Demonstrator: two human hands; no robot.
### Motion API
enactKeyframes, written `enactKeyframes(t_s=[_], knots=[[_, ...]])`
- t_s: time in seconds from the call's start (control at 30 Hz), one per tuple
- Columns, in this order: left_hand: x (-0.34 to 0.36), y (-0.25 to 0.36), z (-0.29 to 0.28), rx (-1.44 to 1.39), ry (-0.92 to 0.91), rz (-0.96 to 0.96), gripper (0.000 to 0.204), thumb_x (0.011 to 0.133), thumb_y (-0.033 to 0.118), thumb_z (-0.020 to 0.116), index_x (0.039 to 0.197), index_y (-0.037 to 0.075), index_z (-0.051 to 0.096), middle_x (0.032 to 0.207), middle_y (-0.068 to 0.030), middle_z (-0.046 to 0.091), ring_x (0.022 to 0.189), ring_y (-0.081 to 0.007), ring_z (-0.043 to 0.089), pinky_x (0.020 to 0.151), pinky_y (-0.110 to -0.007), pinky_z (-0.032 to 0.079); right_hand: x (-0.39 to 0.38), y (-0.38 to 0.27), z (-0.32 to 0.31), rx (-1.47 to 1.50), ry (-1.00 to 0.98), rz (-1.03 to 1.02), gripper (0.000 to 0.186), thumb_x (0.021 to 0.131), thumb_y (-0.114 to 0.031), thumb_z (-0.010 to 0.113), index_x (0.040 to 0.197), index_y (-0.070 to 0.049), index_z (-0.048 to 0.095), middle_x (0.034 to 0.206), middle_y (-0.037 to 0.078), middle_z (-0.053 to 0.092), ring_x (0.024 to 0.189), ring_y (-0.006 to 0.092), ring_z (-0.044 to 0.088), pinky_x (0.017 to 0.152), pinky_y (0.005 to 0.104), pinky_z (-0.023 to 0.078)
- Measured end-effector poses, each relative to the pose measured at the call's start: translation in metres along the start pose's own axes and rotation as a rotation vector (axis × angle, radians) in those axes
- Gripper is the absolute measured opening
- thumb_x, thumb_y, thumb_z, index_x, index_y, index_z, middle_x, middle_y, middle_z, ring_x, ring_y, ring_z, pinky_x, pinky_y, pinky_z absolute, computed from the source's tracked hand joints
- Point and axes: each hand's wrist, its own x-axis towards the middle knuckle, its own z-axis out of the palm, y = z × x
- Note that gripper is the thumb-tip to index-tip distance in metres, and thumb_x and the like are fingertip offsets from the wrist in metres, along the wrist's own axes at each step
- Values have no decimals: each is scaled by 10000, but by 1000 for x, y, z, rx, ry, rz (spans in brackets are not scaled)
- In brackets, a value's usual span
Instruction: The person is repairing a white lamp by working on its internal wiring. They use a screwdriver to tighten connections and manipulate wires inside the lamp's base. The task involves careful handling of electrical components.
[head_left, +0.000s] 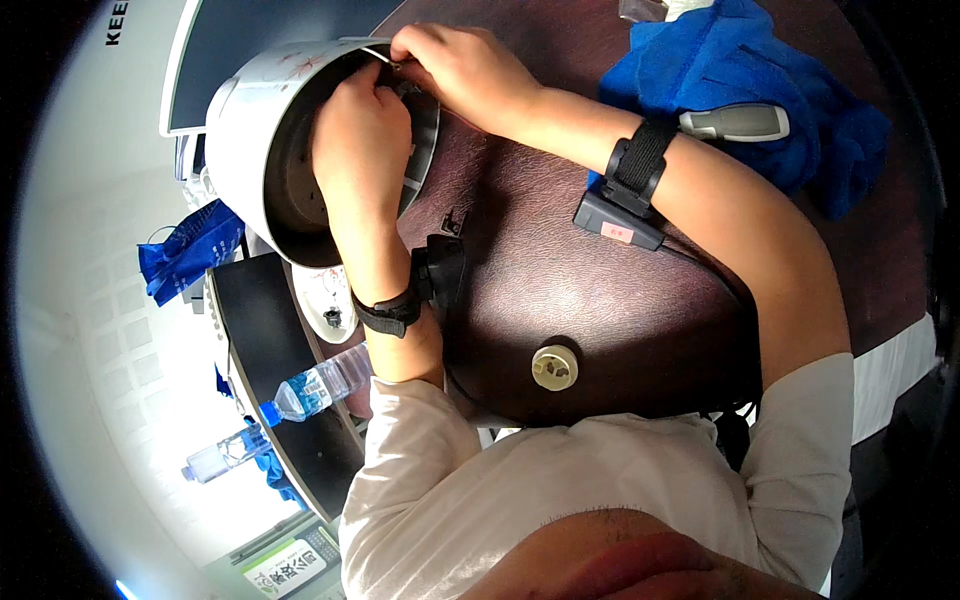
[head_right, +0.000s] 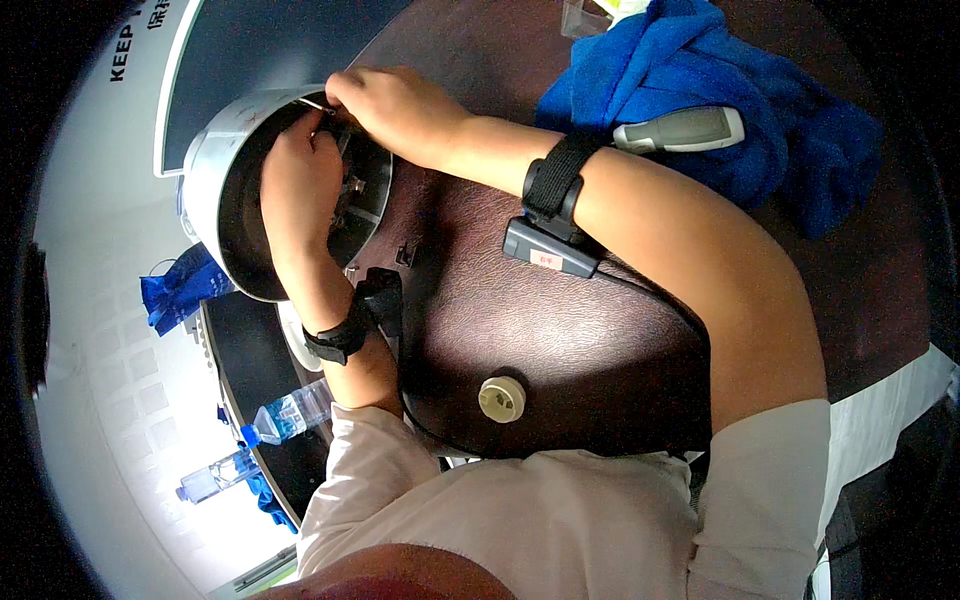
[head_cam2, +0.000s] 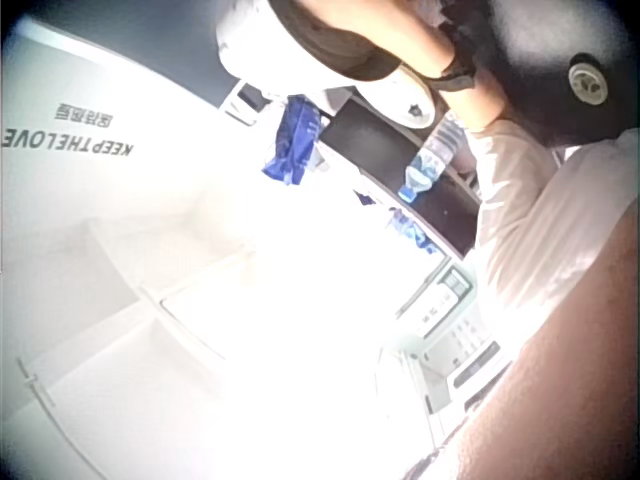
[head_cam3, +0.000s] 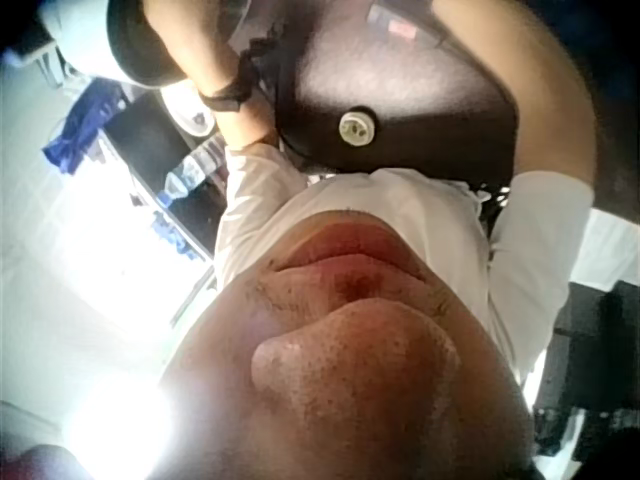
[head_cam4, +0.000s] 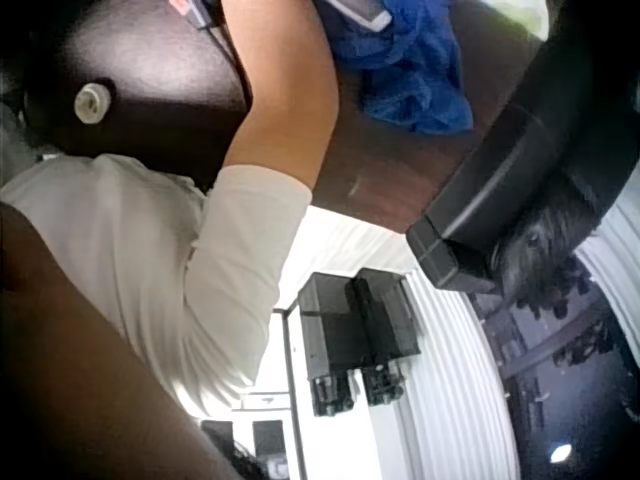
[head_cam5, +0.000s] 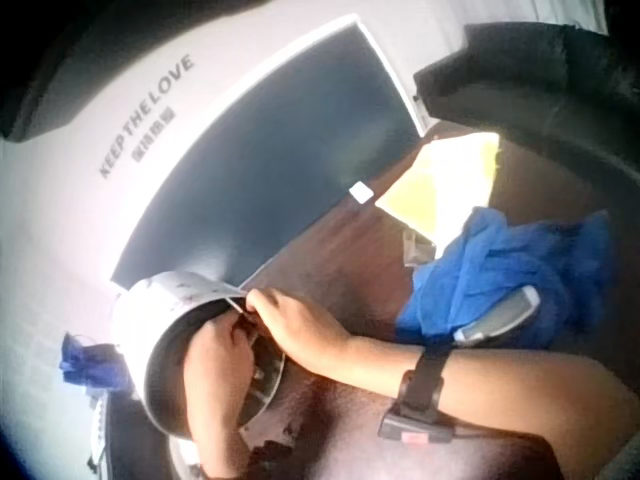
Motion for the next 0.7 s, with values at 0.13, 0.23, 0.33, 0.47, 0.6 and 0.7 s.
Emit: enactKeyframes(t_s=[0.13,0.23,0.33,0.47,0.6,0.7], knots=[[1,-2,-4,-77,-80,12,333,811,134,436,1051,3,625,896,-262,613,877,-409,598,762,-449,488,-2,5,2,-30,43,-58,153,793,-72,640,911,-59,545,875,113,618,780,318,625,647,384,500],[1,-4,-2,-135,-98,-21,347,807,132,434,1058,-29,610,860,-281,610,822,-406,614,728,-440,495,-6,8,1,-47,10,-37,179,825,-106,561,995,-56,541,913,125,622,846,331,625,699,405,512],[1,-1,-5,-246,-202,-132,368,809,128,431,1097,-34,594,767,-280,611,655,-365,636,628,-409,505,-7,13,4,-38,54,46,211,811,-96,618,1003,-61,538,920,129,635,850,336,629,695,416,515],[-1,6,-12,-304,-274,-177,407,810,117,429,1168,-24,564,647,-241,595,479,-279,596,513,-361,482,-6,15,5,57,88,63,219,799,-97,637,998,-63,549,906,136,638,845,342,629,694,414,514],[0,1,-12,-340,-287,-150,436,807,117,439,1210,-11,547,601,-211,583,439,-241,573,479,-341,467,-7,18,6,-52,60,69,173,797,-120,646,941,-55,575,879,143,629,824,348,624,681,421,508],[3,-2,-10,-342,-309,-154,410,821,132,449,1195,5,559,626,-152,587,447,-206,551,472,-335,446,-7,22,5,-100,29,69,145,799,-149,648,888,-52,587,861,147,624,800,354,619,666,427,505]])
